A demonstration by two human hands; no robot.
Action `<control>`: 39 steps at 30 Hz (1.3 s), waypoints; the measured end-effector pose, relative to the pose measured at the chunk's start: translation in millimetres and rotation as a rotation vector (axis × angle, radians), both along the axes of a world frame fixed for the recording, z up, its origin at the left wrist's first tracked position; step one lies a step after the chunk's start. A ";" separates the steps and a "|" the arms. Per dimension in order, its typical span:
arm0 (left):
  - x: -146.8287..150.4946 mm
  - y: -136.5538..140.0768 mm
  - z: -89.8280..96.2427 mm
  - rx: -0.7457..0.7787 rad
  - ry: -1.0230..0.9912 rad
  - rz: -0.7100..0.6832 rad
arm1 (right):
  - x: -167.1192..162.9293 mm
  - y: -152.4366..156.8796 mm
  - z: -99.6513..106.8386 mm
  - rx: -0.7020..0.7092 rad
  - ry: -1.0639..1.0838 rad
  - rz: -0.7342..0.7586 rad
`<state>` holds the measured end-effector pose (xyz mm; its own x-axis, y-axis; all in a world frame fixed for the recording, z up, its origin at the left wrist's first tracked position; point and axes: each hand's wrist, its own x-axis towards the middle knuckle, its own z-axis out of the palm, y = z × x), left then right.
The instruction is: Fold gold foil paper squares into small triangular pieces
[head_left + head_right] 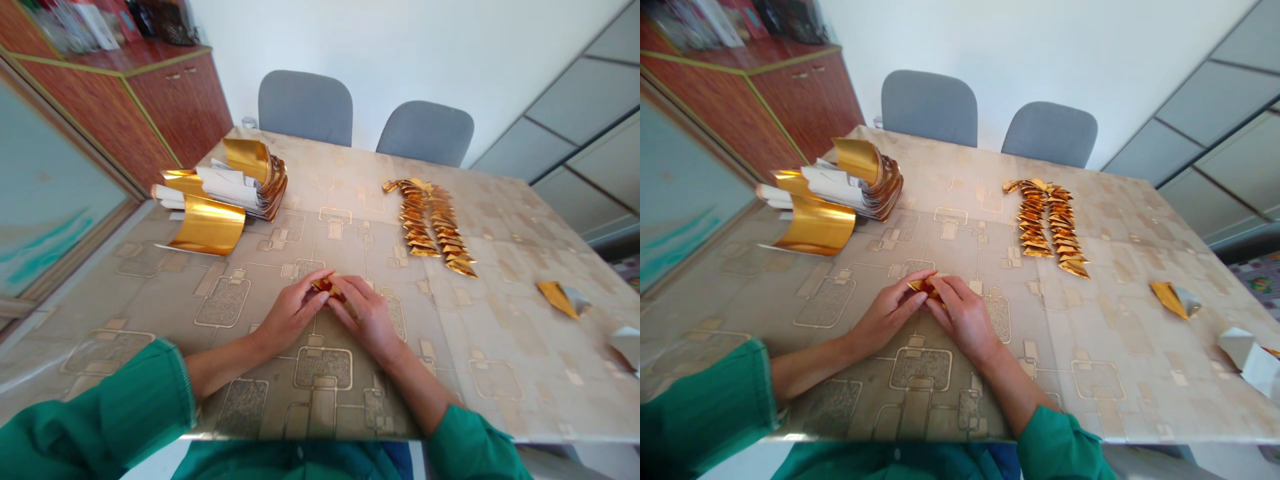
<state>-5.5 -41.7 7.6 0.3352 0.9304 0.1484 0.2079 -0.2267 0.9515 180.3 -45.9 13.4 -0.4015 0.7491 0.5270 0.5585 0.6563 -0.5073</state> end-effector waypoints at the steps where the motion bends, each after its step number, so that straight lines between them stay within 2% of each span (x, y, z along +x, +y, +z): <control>1: -0.1 0.2 -0.7 0.000 0.008 -0.008 | 0.1 -0.2 -0.2 -0.002 -0.003 -0.009; 6: 1.1 -0.1 -4.8 0.029 0.011 -0.015 | -1.5 -2.1 -1.2 -0.010 -0.028 -0.044; 12: 4.1 -2.6 -1.9 0.005 0.000 0.004 | -6.9 -4.0 -2.4 -0.100 0.042 -0.151; 16: 4.2 -2.2 1.6 -0.028 -0.013 0.032 | -8.1 -3.0 -1.2 -0.028 0.087 -0.176; 21: 4.4 -0.3 2.0 -0.158 -0.073 0.053 | -7.1 -2.1 1.1 0.033 0.068 -0.132; 27: 4.5 -0.8 0.9 -0.086 -0.017 0.072 | -4.2 -1.7 -5.3 -0.098 -0.044 -0.188; 33: 7.4 -1.4 -2.0 -0.057 0.056 0.061 | -9.5 -2.4 -8.5 -0.086 -0.182 -0.315; 39: 7.0 0.2 -0.7 -0.121 0.013 0.063 | -5.4 -1.3 -7.3 -0.114 -0.209 -0.327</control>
